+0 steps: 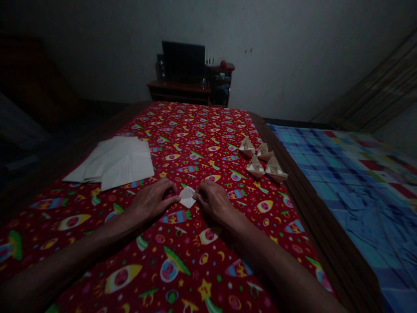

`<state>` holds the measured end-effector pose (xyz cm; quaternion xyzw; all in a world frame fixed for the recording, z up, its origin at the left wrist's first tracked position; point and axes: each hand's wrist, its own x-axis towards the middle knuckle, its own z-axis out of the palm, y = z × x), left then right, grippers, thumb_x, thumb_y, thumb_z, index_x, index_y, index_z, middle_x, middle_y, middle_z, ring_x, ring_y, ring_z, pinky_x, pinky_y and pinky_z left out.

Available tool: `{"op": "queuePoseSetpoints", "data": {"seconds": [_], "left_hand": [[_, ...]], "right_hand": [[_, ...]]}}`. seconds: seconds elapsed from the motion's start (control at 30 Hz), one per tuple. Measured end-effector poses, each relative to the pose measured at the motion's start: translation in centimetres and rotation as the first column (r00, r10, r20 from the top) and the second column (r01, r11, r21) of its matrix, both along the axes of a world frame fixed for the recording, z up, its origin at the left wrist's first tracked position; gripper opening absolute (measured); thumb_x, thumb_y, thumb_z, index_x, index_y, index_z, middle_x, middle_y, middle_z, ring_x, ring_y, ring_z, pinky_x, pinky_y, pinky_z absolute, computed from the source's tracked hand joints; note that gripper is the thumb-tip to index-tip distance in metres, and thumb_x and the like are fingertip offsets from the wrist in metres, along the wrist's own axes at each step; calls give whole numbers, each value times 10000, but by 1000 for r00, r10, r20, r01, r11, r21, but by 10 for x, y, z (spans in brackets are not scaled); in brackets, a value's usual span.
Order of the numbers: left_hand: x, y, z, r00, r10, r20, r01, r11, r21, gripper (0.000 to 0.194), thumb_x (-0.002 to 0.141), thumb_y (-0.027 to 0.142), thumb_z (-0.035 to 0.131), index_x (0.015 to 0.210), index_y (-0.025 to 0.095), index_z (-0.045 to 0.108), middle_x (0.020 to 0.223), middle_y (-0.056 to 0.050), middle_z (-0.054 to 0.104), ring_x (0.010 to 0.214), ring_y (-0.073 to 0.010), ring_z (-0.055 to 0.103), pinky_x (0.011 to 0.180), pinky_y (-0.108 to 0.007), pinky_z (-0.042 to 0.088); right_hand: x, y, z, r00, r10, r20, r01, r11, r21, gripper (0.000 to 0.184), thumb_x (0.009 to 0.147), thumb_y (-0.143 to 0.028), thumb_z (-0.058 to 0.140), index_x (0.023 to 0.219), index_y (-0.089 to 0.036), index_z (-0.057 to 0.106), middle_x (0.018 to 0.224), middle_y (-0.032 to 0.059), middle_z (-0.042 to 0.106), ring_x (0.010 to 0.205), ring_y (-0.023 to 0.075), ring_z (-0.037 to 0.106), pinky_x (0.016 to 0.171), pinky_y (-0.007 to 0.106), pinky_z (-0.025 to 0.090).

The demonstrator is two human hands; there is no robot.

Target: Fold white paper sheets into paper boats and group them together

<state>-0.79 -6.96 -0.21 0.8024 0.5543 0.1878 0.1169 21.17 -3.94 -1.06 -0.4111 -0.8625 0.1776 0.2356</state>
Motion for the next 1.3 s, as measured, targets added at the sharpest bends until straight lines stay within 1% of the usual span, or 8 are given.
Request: {"op": "queuePoseSetpoints", "data": {"seconds": [0.17,0.33,0.47,0.63,0.8,0.9,1.07,1.3], "left_hand": [[6,-3,4,999,21,44,-20,999,-29,254,820,458,550,823,206,579,845,-3,602,757,-164,561,629,-255,373],[15,-4,7,992,41,121,-33,997,-67,315,855,480,476,774,194,581,769,-6,595,719,-162,554,626,-263,388],[23,-10,5,991,-23,131,15,998,62,268,824,456,538,843,188,543,820,-16,581,762,-177,546,651,-278,408],[24,-11,-3,997,-15,81,-7,966,259,59,864,232,485,867,180,514,862,-33,576,776,-175,541,685,-285,423],[7,-3,10,972,-61,-229,171,850,498,89,861,140,456,890,152,538,862,-67,594,816,-217,536,731,-334,414],[2,-3,18,918,25,-395,226,787,574,128,874,138,439,819,146,554,778,-76,582,742,-226,519,685,-348,398],[10,-10,14,889,-46,-457,276,848,452,112,867,157,469,779,162,539,755,-59,553,729,-228,505,666,-353,388],[5,-4,0,967,-126,-222,187,943,275,83,881,160,479,875,162,562,902,-50,568,852,-205,515,751,-331,417]], "right_hand": [[2,-2,-6,978,-73,-193,59,995,-74,92,849,-230,525,781,-174,550,712,-5,562,646,118,505,582,212,355],[-5,-7,-5,972,-129,-194,100,983,-155,121,810,-249,569,718,-171,555,635,-26,539,586,107,487,547,205,331],[-14,-13,-7,955,-207,-212,159,962,-222,136,785,-248,585,678,-165,577,613,-21,555,578,112,503,531,206,327],[-22,-16,-5,956,-193,-220,135,958,-253,119,789,-261,580,732,-170,632,637,-14,596,589,123,531,550,217,359],[-20,-18,2,955,-115,-275,29,954,-298,153,769,-325,645,824,-187,609,737,-9,638,653,132,575,588,219,411],[-17,-21,3,948,-163,-274,117,977,-176,217,789,-369,637,869,-184,554,716,-6,608,614,122,543,571,220,408],[-18,-24,-3,999,-36,5,33,957,288,173,872,-320,540,970,-181,571,839,54,599,743,157,512,631,250,376],[-18,-18,-9,976,-54,213,-39,912,409,129,893,-194,493,894,-210,621,820,28,569,733,143,454,591,248,289]]}}
